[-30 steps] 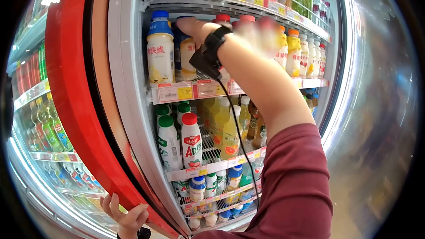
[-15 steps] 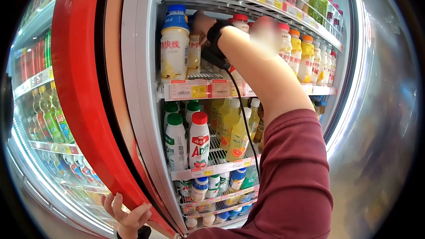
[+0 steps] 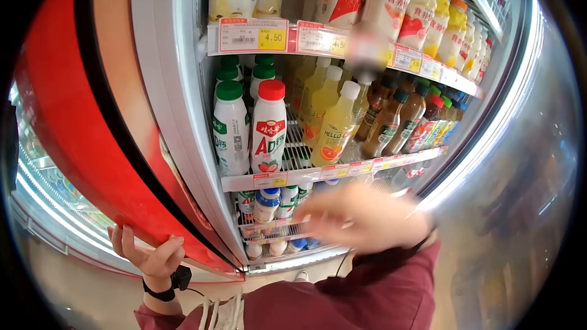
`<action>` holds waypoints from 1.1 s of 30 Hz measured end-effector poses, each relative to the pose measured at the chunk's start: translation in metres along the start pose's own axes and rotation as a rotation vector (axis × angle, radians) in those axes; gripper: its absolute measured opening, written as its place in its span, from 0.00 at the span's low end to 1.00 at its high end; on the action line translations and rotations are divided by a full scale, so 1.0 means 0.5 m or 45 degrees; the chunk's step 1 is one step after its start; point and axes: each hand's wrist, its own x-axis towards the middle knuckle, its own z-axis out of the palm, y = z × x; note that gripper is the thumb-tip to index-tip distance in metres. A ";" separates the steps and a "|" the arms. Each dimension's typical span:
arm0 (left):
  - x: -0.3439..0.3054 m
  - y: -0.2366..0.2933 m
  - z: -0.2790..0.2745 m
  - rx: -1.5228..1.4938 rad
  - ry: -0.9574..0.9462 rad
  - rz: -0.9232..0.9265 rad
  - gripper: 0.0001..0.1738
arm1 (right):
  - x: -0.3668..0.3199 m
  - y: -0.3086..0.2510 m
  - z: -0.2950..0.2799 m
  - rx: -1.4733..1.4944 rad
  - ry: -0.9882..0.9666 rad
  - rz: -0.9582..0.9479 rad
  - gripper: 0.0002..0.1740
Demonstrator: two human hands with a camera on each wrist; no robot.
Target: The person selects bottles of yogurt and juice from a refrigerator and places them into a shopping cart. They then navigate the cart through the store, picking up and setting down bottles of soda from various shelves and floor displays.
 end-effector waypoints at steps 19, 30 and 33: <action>-0.003 -0.001 -0.012 0.013 -0.032 0.041 0.04 | 0.136 0.219 0.578 0.813 1.525 0.260 0.31; -0.011 0.007 -0.018 -0.027 -0.109 -0.031 0.11 | -0.090 0.059 0.009 -0.038 2.388 -0.871 0.29; -0.012 0.008 -0.017 -0.043 -0.101 -0.044 0.11 | -0.033 0.006 -0.151 -1.552 2.241 -0.238 0.25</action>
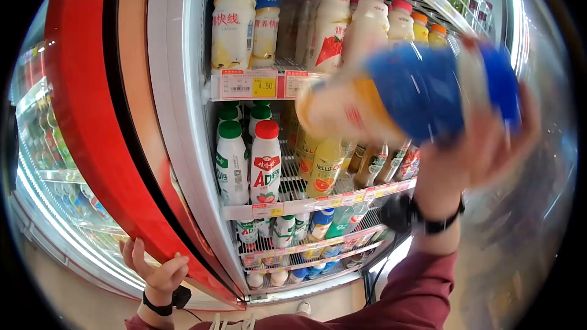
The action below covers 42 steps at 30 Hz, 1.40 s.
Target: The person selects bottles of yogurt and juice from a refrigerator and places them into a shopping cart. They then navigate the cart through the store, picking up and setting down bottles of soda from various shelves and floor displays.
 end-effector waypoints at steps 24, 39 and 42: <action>0.003 0.002 0.001 0.021 0.021 -0.023 0.12 | 0.131 -0.072 0.477 0.853 -1.630 0.462 0.55; -0.019 0.003 0.005 0.059 -0.026 -0.028 0.09 | 0.073 -0.066 0.550 0.623 -1.531 0.027 0.62; -0.018 0.000 0.007 0.056 -0.014 0.001 0.08 | 0.068 -0.067 0.574 0.637 -1.535 0.009 0.62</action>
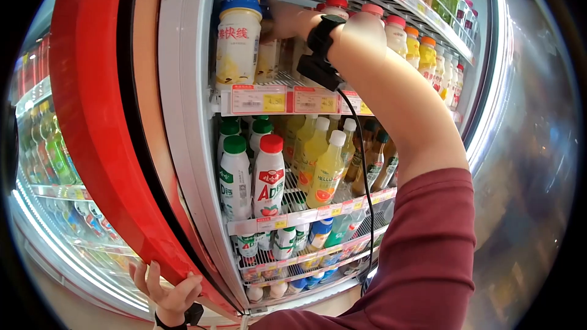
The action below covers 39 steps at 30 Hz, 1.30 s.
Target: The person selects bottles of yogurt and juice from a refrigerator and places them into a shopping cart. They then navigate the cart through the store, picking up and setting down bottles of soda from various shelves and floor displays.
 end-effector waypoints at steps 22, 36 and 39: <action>0.008 -0.005 0.005 -0.036 0.101 0.035 0.08 | -0.158 -0.083 -0.081 1.305 0.151 0.743 0.14; -0.025 0.010 0.008 -0.101 0.005 -0.099 0.12 | 0.021 0.033 -0.013 -1.047 0.439 -0.233 0.66; -0.022 0.012 0.008 -0.100 0.030 -0.065 0.12 | 0.040 0.080 -0.025 -0.394 -0.152 0.128 0.56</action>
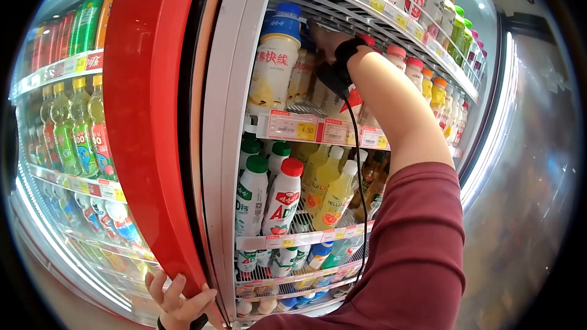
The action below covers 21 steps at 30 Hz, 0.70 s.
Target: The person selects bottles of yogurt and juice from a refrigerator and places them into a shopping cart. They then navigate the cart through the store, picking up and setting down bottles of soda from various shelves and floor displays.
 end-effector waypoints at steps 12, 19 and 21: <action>0.033 0.004 -0.007 -0.207 0.127 0.004 0.15 | 0.009 -0.034 -0.016 0.718 -0.151 0.275 0.16; 0.033 0.003 -0.004 -0.218 0.156 0.031 0.12 | 0.004 -0.030 -0.042 0.619 -0.253 0.341 0.23; 0.036 0.001 -0.007 -0.210 0.146 0.042 0.12 | 0.034 -0.008 -0.033 0.773 -0.239 0.384 0.26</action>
